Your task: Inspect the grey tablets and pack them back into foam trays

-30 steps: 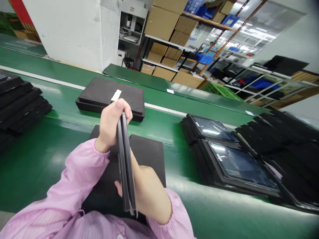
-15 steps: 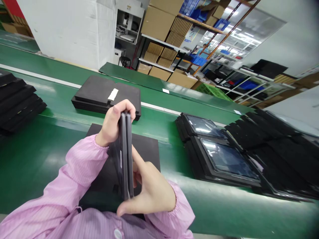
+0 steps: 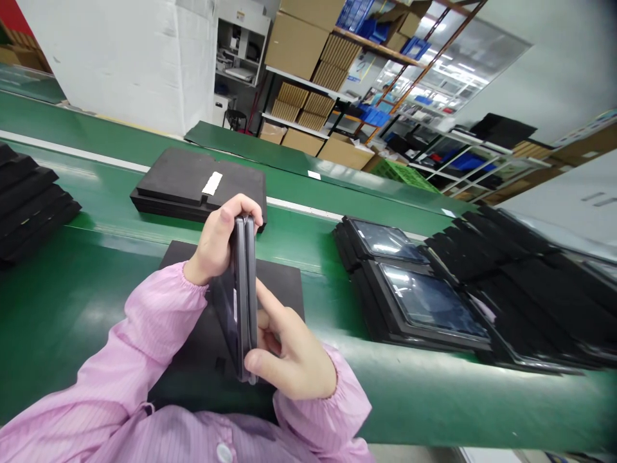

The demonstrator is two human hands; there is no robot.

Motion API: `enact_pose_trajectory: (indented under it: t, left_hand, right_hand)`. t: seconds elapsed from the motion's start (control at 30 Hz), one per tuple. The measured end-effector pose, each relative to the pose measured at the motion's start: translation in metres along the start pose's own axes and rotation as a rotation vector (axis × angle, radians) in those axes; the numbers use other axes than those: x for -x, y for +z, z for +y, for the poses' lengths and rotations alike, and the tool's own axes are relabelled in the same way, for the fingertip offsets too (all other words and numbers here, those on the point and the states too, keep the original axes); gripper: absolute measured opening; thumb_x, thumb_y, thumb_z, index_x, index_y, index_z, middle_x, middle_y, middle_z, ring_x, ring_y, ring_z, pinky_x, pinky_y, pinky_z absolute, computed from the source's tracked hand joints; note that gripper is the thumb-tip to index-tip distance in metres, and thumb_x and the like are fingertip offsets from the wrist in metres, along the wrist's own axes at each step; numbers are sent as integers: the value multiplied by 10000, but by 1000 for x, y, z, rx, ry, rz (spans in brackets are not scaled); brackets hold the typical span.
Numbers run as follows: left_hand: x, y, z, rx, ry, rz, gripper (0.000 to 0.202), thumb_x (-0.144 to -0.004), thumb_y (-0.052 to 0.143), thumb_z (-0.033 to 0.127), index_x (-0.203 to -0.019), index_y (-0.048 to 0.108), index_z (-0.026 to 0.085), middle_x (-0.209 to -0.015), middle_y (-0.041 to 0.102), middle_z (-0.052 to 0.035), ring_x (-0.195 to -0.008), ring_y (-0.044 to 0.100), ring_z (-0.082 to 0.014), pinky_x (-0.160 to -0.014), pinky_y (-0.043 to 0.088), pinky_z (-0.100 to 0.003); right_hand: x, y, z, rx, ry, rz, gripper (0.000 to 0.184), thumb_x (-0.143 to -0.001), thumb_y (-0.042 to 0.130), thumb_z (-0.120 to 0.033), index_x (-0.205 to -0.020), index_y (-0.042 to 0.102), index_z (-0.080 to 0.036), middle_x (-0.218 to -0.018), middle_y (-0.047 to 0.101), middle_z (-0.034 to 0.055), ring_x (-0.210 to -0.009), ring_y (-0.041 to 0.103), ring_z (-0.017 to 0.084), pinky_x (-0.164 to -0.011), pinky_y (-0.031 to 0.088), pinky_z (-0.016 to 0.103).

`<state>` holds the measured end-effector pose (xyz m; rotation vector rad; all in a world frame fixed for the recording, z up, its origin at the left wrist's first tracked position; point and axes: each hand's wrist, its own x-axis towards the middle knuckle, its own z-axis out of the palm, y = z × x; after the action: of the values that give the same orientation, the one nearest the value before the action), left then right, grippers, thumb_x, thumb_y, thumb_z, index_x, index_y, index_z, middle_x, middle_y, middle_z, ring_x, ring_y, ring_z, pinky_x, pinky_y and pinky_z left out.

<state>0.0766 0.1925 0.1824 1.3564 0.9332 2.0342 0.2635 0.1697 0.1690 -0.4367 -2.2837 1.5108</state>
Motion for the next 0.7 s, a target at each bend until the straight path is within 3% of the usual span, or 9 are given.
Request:
enact_pose_trajectory:
  t: [0.23,0.33,0.4,0.47,0.53,0.6,0.67,0.7]
  left_hand:
    - [3,1,0,-38,24,-18,573,-924,411,680,-785,688,198,-632,572,-42,-555,494,-159,-536,408,-300]
    - [3,5,-2,-30,11,31,561,-947,396,633,-813,719,194,-648,616,-46,-588,548,-169,-576,446,-300]
    - [4,12,-4,-41,-9,95,488,-977,396,521,-827,727,196,-686,660,-44,-630,591,-172,-620,473,-295]
    - [9,19,-6,-58,-7,118,402,-986,402,390,-865,736,202,-798,724,-47,-743,653,-181,-719,507,-293]
    - [18,23,-12,-82,7,66,362,-981,408,331,-954,749,212,-981,759,-54,-927,686,-198,-874,511,-308]
    - [31,21,-25,-124,-27,60,325,-958,462,351,-1077,733,218,-1170,727,-69,-1123,648,-224,-1034,455,-338]
    - [46,11,-48,-145,-198,217,318,-880,592,373,-1143,690,222,-1276,671,-80,-1268,564,-241,-1139,365,-349]
    - [52,3,-61,-122,-364,343,324,-827,660,359,-1125,670,230,-1271,663,-72,-1302,533,-233,-1154,341,-332]
  right_hand:
    - [5,-7,5,-65,8,-90,930,-945,507,-634,-1616,54,-177,-657,519,-48,-495,433,93,-443,340,192]
    - [5,-12,7,-102,43,-122,956,-927,539,-633,-1616,47,-189,-686,547,-40,-502,436,91,-456,354,194]
    - [4,-13,5,-125,94,-94,964,-902,575,-629,-1611,98,-183,-674,544,-46,-499,439,92,-461,349,199]
    - [2,-12,1,-106,155,22,905,-880,610,-590,-1578,215,-171,-658,534,-52,-505,445,100,-469,357,208]
    - [1,-10,-6,-18,186,183,692,-856,632,-506,-1428,434,-171,-656,536,-47,-517,457,108,-482,382,219]
    - [2,-9,-13,116,197,294,388,-814,645,-393,-1133,577,-183,-652,554,-41,-522,476,114,-501,408,230]
    - [4,-8,-20,234,210,329,205,-765,640,-311,-917,560,-198,-621,557,-43,-507,490,117,-505,411,236]
    - [5,-7,-23,267,223,325,184,-747,639,-292,-878,545,-203,-601,551,-48,-498,492,117,-502,409,236]
